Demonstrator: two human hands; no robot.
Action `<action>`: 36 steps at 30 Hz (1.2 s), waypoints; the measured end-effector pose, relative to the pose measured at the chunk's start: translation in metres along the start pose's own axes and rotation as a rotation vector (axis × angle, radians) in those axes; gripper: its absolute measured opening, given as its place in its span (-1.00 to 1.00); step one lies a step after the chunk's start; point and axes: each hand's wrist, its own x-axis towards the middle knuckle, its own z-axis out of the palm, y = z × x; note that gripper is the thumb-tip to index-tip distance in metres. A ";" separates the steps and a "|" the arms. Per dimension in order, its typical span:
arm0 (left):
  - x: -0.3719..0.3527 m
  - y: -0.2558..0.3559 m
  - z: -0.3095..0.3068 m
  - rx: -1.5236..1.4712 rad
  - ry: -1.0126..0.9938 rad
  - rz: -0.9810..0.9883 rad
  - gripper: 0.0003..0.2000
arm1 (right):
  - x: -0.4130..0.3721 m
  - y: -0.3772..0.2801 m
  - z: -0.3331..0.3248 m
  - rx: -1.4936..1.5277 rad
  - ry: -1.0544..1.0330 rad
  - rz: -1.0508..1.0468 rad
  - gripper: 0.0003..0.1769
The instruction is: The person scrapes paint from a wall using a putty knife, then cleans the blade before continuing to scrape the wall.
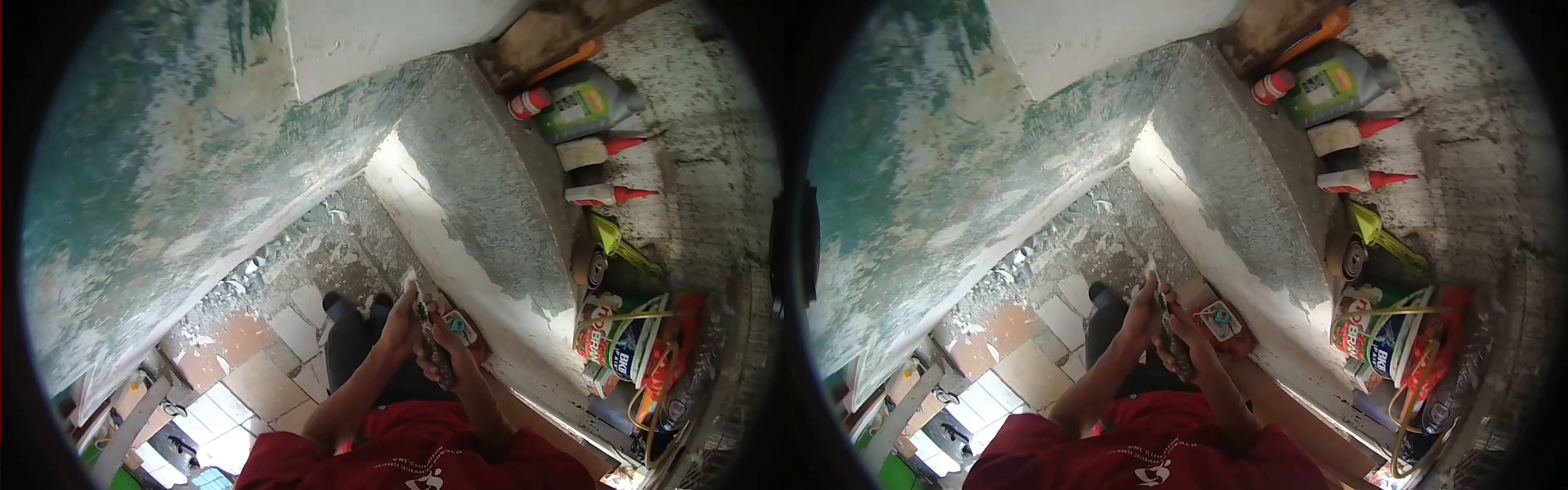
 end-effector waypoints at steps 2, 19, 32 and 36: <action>0.024 -0.004 -0.018 0.091 0.117 0.032 -0.60 | 0.009 0.003 -0.013 -0.029 0.074 0.032 -0.43; 0.205 -0.065 -0.092 0.110 0.176 -0.171 -0.51 | 0.109 -0.044 -0.159 -0.491 0.517 -0.134 -0.46; 0.264 -0.114 -0.111 -1.061 -0.198 -0.147 -0.86 | 0.090 -0.071 -0.173 -2.079 0.353 -0.803 -0.46; 0.270 -0.124 -0.103 -1.148 -0.251 -0.067 -0.84 | 0.122 -0.084 -0.186 -1.788 -0.032 -1.091 -0.75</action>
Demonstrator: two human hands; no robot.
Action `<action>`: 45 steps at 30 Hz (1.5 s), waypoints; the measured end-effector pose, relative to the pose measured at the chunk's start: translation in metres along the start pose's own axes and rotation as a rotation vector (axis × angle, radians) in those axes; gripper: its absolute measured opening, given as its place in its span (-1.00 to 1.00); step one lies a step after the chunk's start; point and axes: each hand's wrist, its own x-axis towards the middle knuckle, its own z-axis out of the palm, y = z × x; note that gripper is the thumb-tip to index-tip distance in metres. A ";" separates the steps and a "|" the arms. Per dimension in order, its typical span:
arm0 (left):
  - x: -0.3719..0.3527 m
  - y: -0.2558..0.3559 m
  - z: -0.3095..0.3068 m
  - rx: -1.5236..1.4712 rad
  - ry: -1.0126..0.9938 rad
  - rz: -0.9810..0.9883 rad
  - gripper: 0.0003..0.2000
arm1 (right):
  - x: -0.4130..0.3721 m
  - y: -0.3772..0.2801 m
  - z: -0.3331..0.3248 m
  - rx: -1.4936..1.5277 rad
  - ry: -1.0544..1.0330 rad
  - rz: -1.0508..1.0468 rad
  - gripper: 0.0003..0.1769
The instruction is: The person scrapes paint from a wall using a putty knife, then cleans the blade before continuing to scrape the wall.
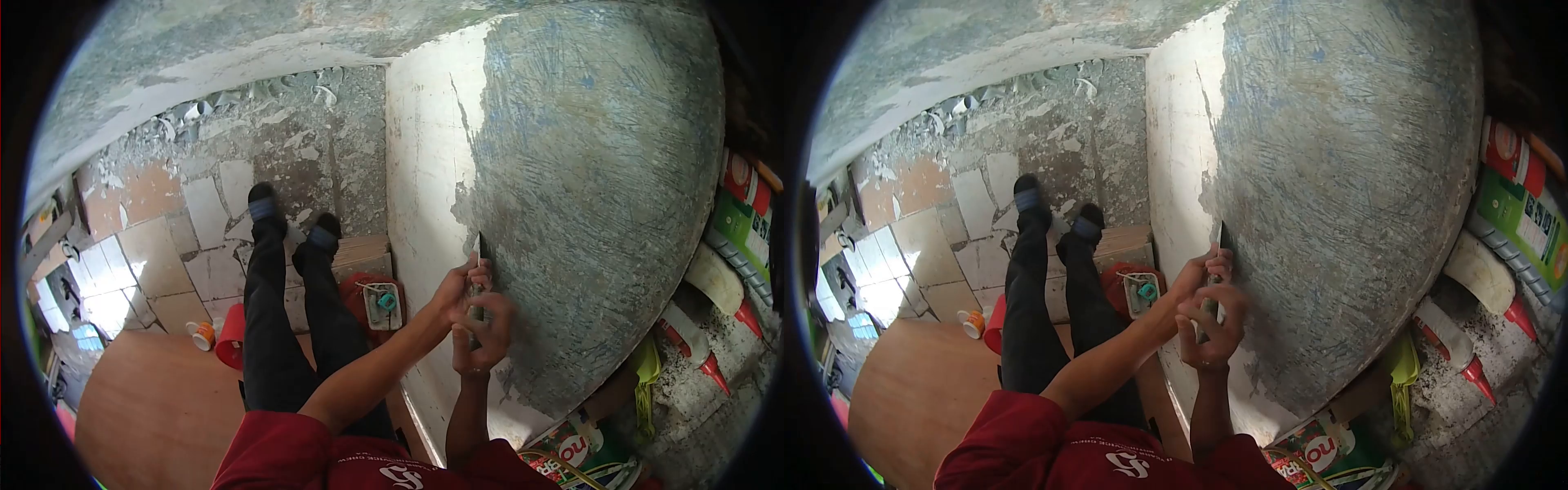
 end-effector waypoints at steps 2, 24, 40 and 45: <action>0.008 -0.002 0.001 -0.167 -0.104 -0.027 -0.82 | 0.003 0.006 0.005 0.262 0.025 -0.036 -0.76; 0.011 0.014 -0.009 -0.004 0.249 0.159 -0.73 | 0.014 0.005 0.021 0.152 -0.131 0.085 -0.65; 0.013 0.026 0.003 0.184 0.337 0.204 -0.73 | 0.005 0.000 0.026 0.133 -0.070 0.053 -0.65; 0.022 0.032 0.004 0.186 0.320 0.230 -0.73 | 0.006 0.010 0.032 0.183 -0.028 0.108 -0.66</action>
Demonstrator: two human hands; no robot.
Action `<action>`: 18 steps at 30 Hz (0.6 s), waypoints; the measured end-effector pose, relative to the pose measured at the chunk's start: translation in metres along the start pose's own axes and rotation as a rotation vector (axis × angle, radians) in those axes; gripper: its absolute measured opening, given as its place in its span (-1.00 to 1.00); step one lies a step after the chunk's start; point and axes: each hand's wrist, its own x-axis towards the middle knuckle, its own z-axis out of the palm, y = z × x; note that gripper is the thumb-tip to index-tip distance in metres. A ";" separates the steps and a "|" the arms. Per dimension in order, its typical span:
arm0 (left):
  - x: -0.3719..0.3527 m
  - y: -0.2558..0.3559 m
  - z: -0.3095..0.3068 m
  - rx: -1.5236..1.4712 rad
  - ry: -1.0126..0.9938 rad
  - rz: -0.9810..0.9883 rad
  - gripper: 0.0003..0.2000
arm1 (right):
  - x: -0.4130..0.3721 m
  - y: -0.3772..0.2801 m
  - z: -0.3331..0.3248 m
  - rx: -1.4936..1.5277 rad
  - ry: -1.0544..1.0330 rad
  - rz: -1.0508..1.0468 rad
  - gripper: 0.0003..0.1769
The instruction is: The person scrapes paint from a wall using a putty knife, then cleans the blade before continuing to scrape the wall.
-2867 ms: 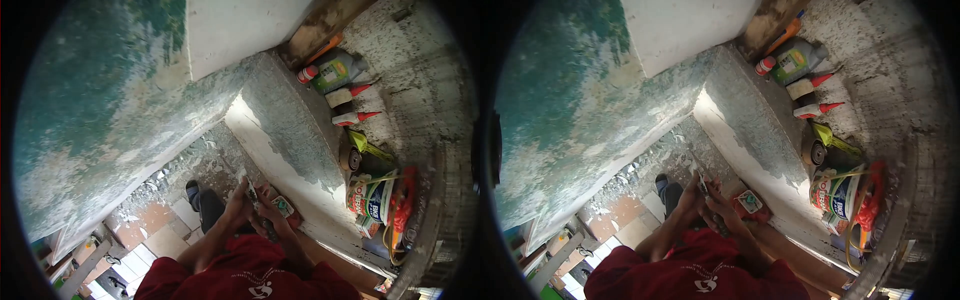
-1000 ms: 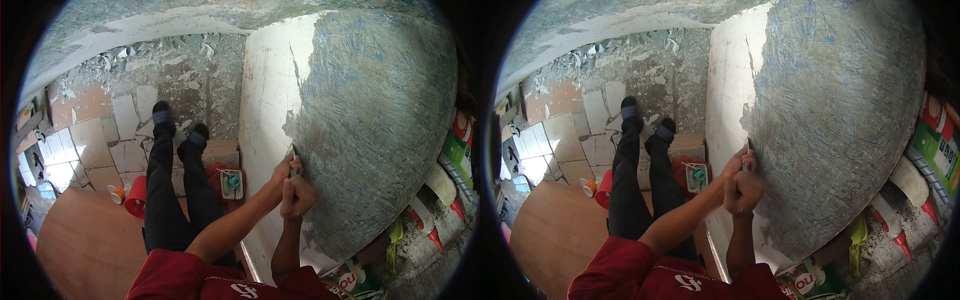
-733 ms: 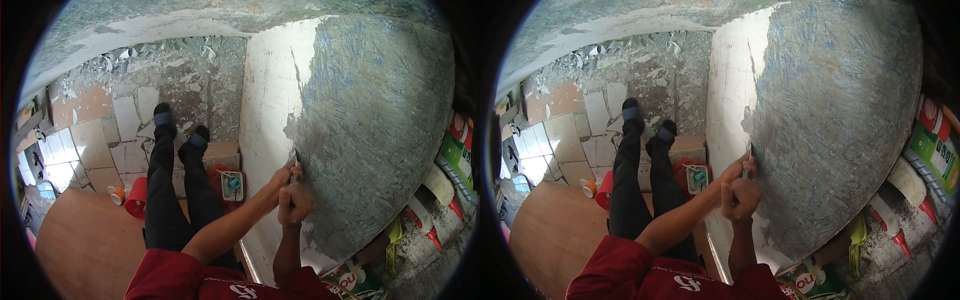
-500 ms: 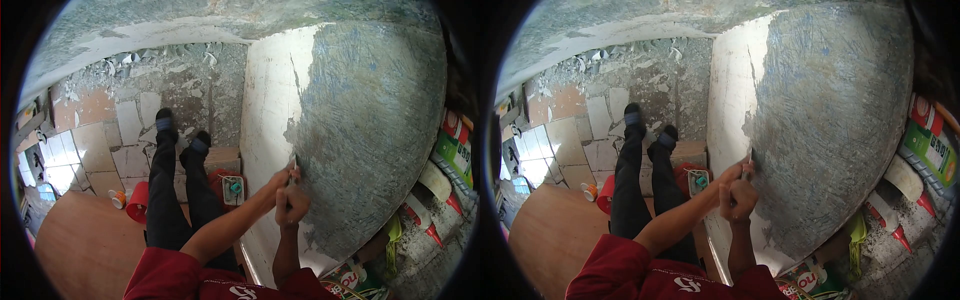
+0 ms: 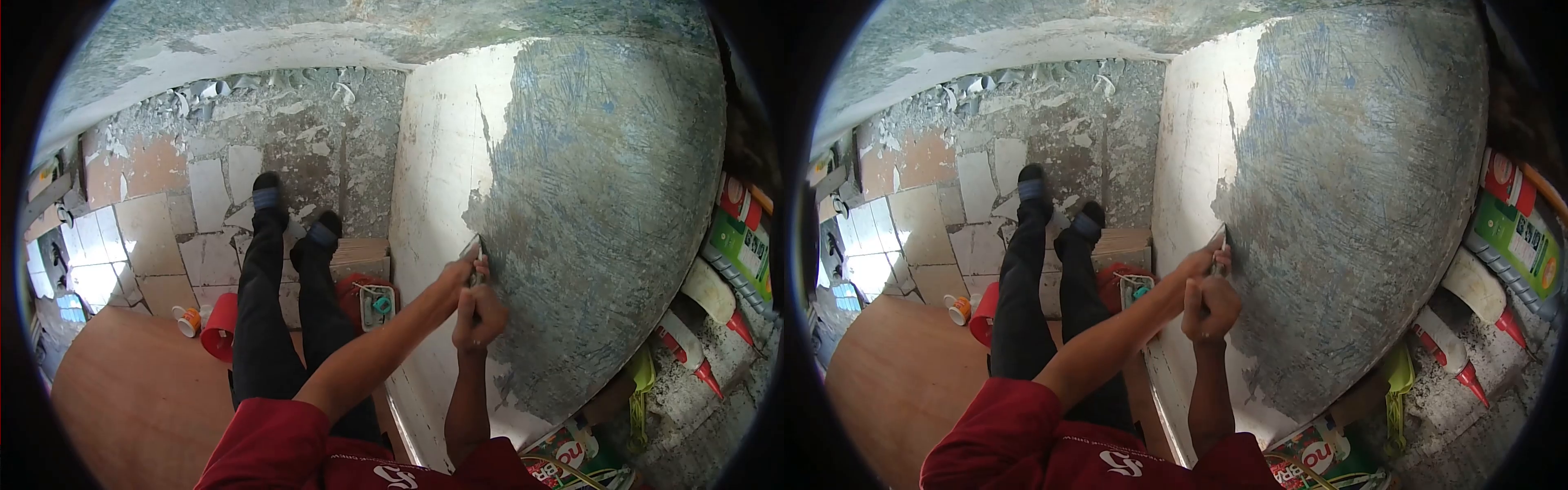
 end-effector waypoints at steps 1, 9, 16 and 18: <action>0.001 0.004 0.003 -0.025 0.001 -0.023 -0.74 | 0.005 0.001 0.002 -0.013 -0.014 0.033 -0.66; -0.006 0.000 -0.007 0.077 0.000 -0.009 -0.76 | -0.006 -0.003 0.005 0.001 0.023 -0.018 -0.66; -0.007 0.002 -0.009 0.111 0.035 -0.032 -0.76 | -0.016 -0.006 0.006 0.027 0.064 -0.129 -0.64; -0.006 -0.002 -0.014 0.126 0.032 -0.027 -0.76 | -0.016 -0.002 0.006 -0.011 0.066 -0.095 -0.64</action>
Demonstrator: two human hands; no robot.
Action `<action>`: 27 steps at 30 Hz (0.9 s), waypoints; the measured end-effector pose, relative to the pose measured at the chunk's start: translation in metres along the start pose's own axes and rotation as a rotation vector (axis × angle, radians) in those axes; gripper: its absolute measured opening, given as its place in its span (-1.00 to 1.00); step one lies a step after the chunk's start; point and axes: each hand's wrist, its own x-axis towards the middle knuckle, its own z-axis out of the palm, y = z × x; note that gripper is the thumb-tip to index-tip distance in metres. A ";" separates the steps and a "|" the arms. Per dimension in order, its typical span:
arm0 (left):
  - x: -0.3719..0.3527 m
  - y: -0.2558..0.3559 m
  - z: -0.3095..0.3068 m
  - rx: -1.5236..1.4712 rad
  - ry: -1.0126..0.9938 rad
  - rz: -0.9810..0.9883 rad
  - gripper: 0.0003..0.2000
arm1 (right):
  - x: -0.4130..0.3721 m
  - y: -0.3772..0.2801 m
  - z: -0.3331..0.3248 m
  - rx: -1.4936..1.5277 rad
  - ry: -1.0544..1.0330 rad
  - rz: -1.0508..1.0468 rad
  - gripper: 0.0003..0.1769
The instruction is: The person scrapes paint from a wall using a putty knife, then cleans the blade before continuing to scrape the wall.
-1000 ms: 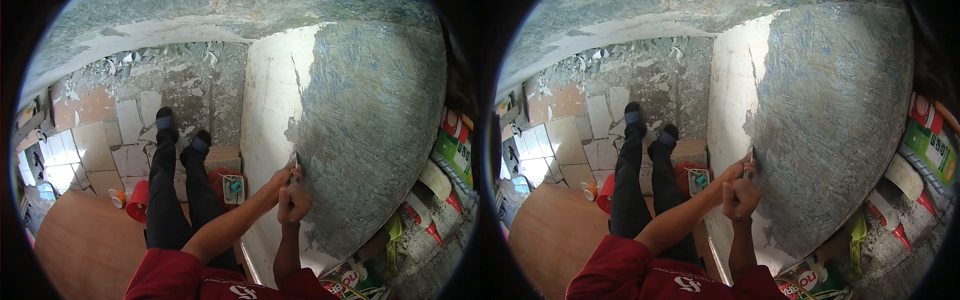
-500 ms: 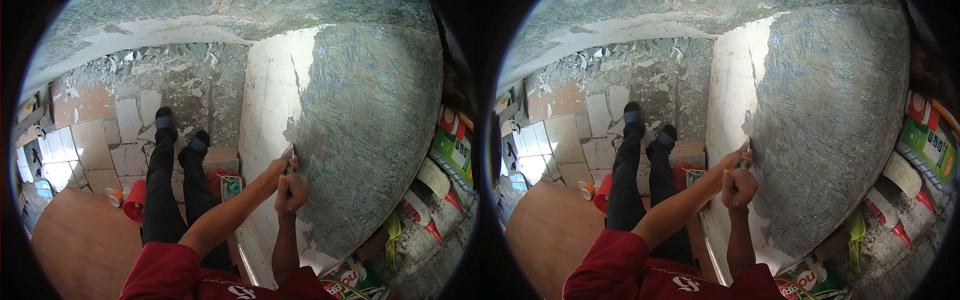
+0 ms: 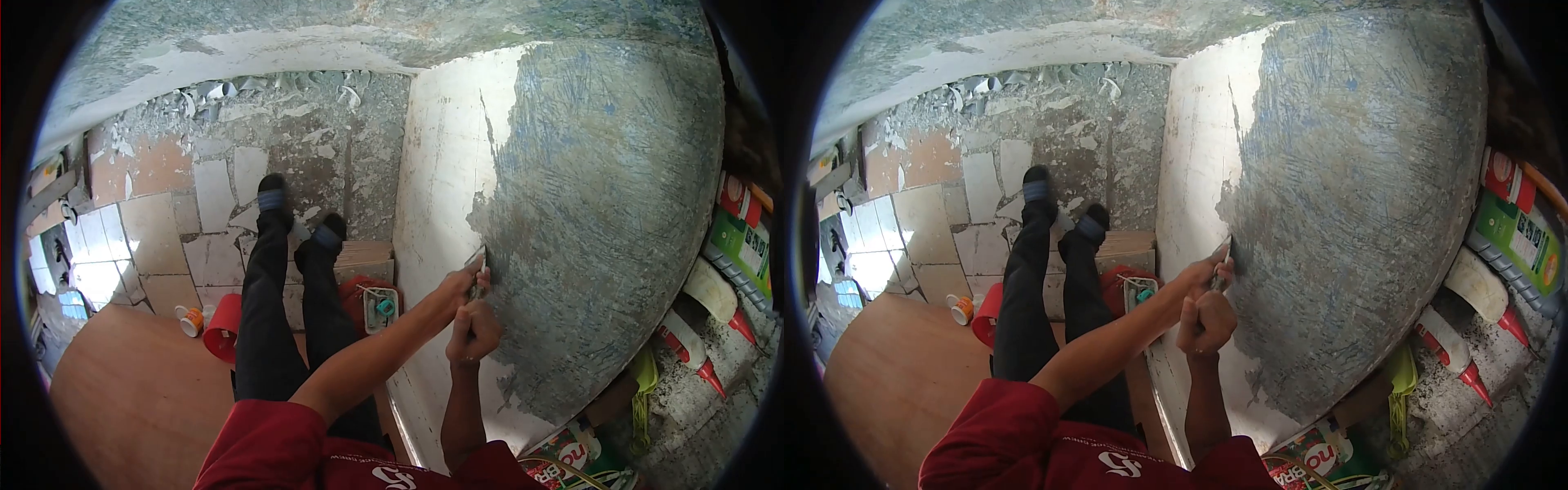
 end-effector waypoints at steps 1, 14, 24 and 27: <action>0.002 0.003 0.002 -0.020 0.001 0.017 -0.75 | 0.002 0.002 0.000 -0.022 0.000 0.013 -0.64; 0.005 0.011 0.008 0.006 0.046 0.033 -0.75 | 0.005 0.004 0.003 -0.010 -0.006 0.095 -0.64; 0.014 0.019 0.008 0.033 0.015 0.057 -0.72 | -0.002 0.009 0.003 -0.042 -0.006 0.116 -0.64; -0.004 0.003 -0.002 0.144 0.029 0.064 -0.73 | -0.009 -0.001 0.005 0.017 0.062 0.002 -0.62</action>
